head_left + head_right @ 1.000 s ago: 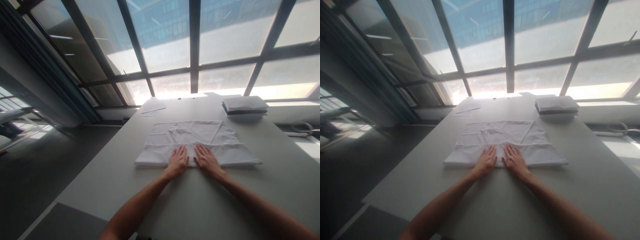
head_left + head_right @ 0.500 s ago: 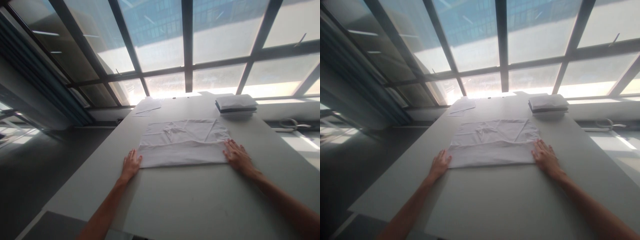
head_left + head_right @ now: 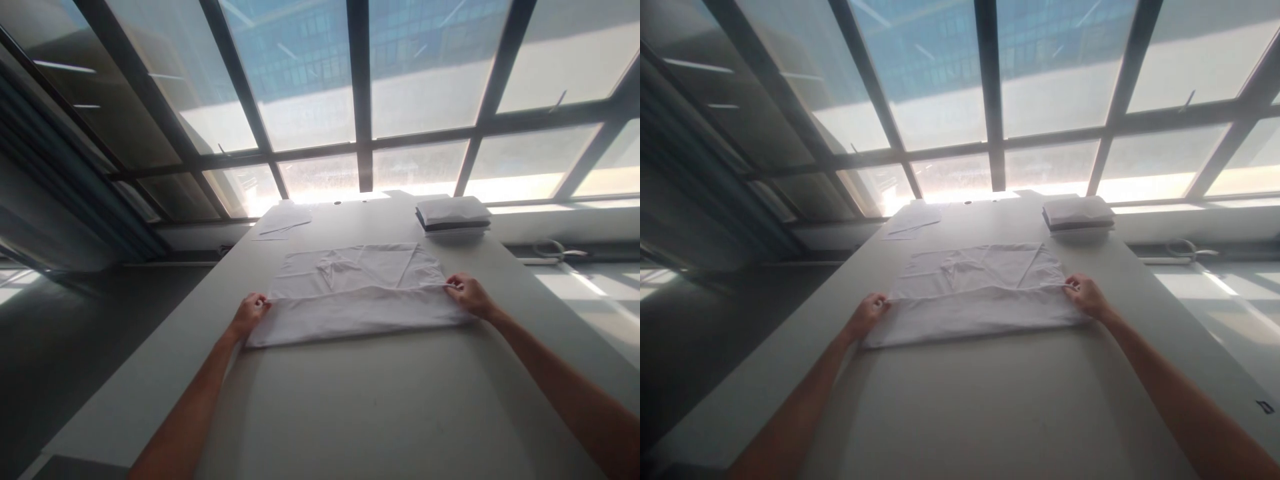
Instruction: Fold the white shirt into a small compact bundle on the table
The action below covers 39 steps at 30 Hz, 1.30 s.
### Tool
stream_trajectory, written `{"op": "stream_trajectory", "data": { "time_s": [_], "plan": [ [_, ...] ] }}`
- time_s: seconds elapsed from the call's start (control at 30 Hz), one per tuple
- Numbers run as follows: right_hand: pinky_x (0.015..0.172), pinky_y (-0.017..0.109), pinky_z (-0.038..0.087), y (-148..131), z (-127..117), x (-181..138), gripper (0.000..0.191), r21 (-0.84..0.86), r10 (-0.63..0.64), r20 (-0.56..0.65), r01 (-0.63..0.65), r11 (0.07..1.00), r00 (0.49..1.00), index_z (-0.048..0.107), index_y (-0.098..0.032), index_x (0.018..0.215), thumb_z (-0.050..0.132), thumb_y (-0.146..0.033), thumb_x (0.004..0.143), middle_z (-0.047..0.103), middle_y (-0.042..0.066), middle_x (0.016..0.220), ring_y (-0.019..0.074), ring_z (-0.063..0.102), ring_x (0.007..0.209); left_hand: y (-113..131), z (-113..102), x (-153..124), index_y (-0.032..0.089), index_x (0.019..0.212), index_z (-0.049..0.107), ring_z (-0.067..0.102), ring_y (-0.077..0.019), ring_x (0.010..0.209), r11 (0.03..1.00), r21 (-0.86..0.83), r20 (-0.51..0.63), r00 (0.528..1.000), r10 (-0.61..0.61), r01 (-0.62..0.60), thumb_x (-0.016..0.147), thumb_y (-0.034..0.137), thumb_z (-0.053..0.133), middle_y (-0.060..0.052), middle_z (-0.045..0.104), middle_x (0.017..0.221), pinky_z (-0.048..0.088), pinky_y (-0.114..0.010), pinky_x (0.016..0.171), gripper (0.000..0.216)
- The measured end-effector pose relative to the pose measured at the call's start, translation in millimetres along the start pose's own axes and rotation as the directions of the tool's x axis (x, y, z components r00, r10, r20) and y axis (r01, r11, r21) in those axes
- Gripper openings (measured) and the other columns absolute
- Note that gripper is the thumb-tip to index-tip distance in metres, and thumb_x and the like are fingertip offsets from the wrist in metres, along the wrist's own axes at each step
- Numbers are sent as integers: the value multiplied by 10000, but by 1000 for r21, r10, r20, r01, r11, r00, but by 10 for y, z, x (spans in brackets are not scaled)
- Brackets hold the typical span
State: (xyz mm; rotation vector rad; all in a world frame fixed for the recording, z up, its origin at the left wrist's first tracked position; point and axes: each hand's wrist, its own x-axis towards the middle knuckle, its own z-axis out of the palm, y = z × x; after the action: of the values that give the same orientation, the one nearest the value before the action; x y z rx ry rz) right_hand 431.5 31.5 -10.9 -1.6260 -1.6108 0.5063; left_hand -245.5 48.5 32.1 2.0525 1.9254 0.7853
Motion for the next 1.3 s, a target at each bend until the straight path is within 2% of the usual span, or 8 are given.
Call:
{"op": "stream_trajectory", "data": {
  "time_s": [0.13,0.27,0.47,0.7,0.93,1.17,1.23,1.3],
  "plan": [
    [625,285,484,-60,-6,-16,365,109,61,33,-64,992,998,700,-175,853,646,-522,752,728,63,739,219,649,692,89,14,-156,214,893,571,596,-205,628,981,-137,1,991,-135,134,798,667,518,-10,650,699,453,-272,573,466],
    [504,263,391,-105,-2,-7,392,103,204,25,-205,973,979,690,-163,912,656,-505,722,689,37,635,181,559,547,148,-28,-297,212,944,558,441,-144,476,961,-167,7,974,-224,222,794,672,527,42,588,604,303,-229,470,484],
    [569,275,461,-112,34,32,323,22,210,37,-211,977,977,726,-137,909,657,-403,740,735,81,697,220,649,626,268,-165,-393,186,914,623,551,-177,570,931,-198,173,946,-274,306,726,630,625,-11,677,671,380,-240,512,482],
    [711,312,528,-71,75,18,306,-25,146,-4,-146,989,989,755,-149,888,653,-397,739,791,120,836,278,738,791,250,-121,-450,166,778,691,618,-216,682,929,-208,150,948,-280,307,718,582,626,-54,707,720,422,-253,571,426],
    [600,305,460,22,149,-23,406,-118,188,-52,-193,974,981,774,-138,847,602,-497,765,774,112,780,264,700,699,304,-43,-655,169,662,636,511,-179,626,948,-111,35,955,-296,298,785,624,507,2,553,606,345,-253,563,489],
    [548,302,420,65,213,25,352,-225,204,-78,-217,950,976,754,-157,784,580,-462,809,746,125,706,248,671,624,299,-200,-722,182,682,610,523,-187,624,930,-227,156,954,-258,289,838,671,507,3,552,622,370,-261,576,524],
    [565,309,432,30,243,5,345,-284,190,-86,-207,936,978,767,-159,825,573,-444,835,766,148,770,263,693,662,281,-209,-724,189,673,603,544,-193,622,950,-164,188,954,-234,266,866,644,501,-1,561,622,377,-263,583,504],
    [604,323,459,-24,287,-54,353,-366,168,-125,-202,908,978,785,-161,916,563,-431,868,781,175,873,286,716,731,283,-185,-742,206,641,569,565,-201,620,972,8,175,956,-234,236,891,587,502,-7,562,611,385,-268,597,460]
  ]
}}
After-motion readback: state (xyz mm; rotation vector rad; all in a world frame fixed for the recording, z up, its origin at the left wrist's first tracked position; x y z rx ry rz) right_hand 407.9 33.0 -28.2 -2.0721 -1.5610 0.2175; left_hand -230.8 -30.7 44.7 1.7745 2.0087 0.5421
